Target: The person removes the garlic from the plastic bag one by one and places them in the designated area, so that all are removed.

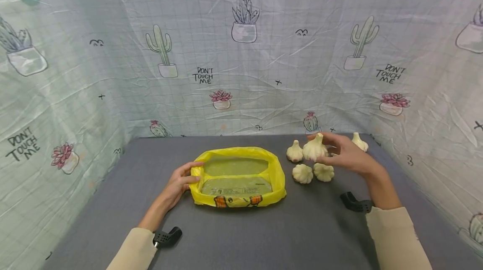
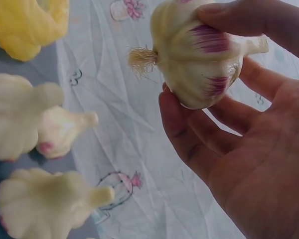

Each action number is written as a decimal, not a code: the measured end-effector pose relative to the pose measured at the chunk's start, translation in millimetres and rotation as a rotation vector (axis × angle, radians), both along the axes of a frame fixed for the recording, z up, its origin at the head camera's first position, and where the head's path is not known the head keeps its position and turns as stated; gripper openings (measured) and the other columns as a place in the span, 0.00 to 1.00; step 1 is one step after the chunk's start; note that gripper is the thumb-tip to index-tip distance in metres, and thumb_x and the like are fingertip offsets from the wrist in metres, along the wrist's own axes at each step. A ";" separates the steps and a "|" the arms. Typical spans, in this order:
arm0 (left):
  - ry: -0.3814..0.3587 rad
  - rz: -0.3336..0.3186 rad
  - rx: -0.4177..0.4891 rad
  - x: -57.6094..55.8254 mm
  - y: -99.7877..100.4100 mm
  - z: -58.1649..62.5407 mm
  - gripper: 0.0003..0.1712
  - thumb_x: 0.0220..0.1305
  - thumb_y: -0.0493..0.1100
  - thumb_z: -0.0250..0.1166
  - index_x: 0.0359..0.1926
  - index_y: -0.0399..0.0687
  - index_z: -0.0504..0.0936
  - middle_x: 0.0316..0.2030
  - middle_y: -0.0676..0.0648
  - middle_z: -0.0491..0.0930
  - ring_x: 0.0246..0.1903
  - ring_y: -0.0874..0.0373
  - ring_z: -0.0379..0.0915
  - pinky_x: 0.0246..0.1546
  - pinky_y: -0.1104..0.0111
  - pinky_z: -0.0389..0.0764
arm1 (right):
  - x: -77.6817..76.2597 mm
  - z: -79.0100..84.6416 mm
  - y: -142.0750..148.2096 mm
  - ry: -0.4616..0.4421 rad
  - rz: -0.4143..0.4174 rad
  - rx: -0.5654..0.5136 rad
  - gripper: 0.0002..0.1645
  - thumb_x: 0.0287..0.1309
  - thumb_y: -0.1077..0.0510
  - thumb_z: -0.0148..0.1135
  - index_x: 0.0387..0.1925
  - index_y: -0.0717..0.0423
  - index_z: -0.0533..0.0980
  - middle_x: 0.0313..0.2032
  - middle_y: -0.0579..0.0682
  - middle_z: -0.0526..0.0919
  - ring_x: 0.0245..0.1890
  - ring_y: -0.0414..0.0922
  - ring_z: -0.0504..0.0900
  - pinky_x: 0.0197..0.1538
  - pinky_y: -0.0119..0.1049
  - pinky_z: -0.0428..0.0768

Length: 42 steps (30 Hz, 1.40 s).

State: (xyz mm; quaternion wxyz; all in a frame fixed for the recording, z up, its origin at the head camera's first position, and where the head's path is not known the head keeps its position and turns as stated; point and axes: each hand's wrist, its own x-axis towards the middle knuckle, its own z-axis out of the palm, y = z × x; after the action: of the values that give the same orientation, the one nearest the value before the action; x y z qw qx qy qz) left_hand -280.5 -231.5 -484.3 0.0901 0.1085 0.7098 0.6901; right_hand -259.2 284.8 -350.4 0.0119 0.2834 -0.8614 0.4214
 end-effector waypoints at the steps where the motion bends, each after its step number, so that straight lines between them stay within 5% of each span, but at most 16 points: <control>1: 0.001 0.000 0.001 0.0 0.0 0.4 0.35 0.68 0.35 0.62 0.74 0.35 0.65 0.73 0.30 0.62 0.53 0.55 0.79 0.44 0.65 0.88 | 0.0 0.3 2.1 -0.008 0.000 -0.004 0.33 0.64 0.60 0.69 0.69 0.54 0.72 0.64 0.38 0.77 0.59 0.30 0.76 0.60 0.45 0.78; 7: -0.001 -0.007 0.008 -0.1 1.5 2.2 0.35 0.68 0.34 0.62 0.74 0.35 0.66 0.71 0.30 0.64 0.52 0.55 0.79 0.44 0.64 0.88 | -0.2 -1.6 15.3 -0.022 -0.015 -0.007 0.30 0.65 0.61 0.69 0.67 0.53 0.74 0.62 0.45 0.78 0.52 0.37 0.76 0.48 0.37 0.81; 13: 0.005 -0.005 0.014 0.2 1.3 1.8 0.35 0.68 0.34 0.62 0.74 0.33 0.65 0.69 0.29 0.65 0.51 0.56 0.80 0.44 0.65 0.89 | 1.1 -4.4 24.3 -0.056 -0.057 0.009 0.30 0.66 0.58 0.68 0.68 0.53 0.73 0.66 0.56 0.75 0.57 0.32 0.75 0.52 0.36 0.81; 30: -0.004 -0.002 0.008 1.8 -0.7 1.9 0.35 0.69 0.34 0.62 0.74 0.34 0.65 0.71 0.29 0.63 0.51 0.57 0.80 0.43 0.66 0.88 | -4.2 -15.3 56.2 -0.085 -0.174 0.063 0.31 0.64 0.53 0.71 0.67 0.48 0.73 0.61 0.48 0.77 0.60 0.30 0.71 0.51 0.34 0.79; 42: -0.010 0.008 -0.003 4.3 -0.1 4.6 0.35 0.68 0.34 0.62 0.74 0.34 0.65 0.72 0.30 0.63 0.50 0.57 0.81 0.43 0.66 0.88 | -9.0 -28.1 80.7 -0.080 -0.163 0.024 0.32 0.64 0.58 0.70 0.67 0.62 0.73 0.57 0.38 0.80 0.55 0.24 0.75 0.49 0.26 0.77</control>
State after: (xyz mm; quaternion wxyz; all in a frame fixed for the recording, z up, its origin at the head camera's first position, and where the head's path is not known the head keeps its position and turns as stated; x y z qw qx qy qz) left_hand -276.2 -231.6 -479.7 0.0908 0.1022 0.7108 0.6899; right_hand -268.2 365.5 -378.5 0.0082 0.1953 -0.8865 0.4195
